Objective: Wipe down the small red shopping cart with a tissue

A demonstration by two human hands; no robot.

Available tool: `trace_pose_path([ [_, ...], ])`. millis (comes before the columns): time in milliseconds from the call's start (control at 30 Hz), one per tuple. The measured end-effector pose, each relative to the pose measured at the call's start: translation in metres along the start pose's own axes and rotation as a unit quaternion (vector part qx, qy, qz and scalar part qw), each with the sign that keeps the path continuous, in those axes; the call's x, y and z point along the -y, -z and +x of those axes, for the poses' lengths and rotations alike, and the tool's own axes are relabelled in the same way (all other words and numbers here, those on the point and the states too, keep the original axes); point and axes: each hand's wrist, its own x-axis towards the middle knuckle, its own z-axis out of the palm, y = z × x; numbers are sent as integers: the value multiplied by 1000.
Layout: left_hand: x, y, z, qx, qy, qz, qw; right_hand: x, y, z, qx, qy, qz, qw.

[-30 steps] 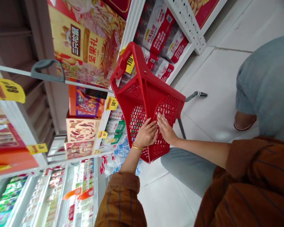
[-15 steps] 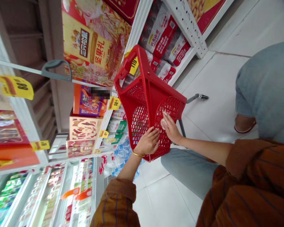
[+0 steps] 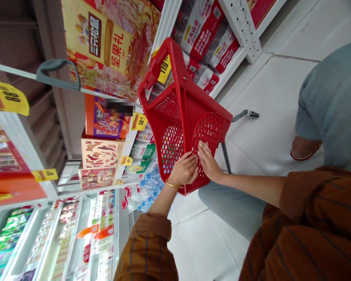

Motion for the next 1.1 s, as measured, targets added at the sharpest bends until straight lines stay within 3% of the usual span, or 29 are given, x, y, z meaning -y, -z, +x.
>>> trace_pose_path([
  [433,-10,3,7,103,-21,75,992,-7,14,-45,103,35,28,994],
  [600,-23,1,18,193,-44,93,976,-22,28,-25,39,-51,12,998],
  [767,-23,-4,24,220,-28,106,969,-33,19,-3,-8,-82,10,997],
  [933,-21,-6,22,224,-26,90,970,-32,5,-17,12,-71,9,997],
  [1100,-21,-8,22,224,-24,75,971,-28,5,-35,34,-69,8,997],
])
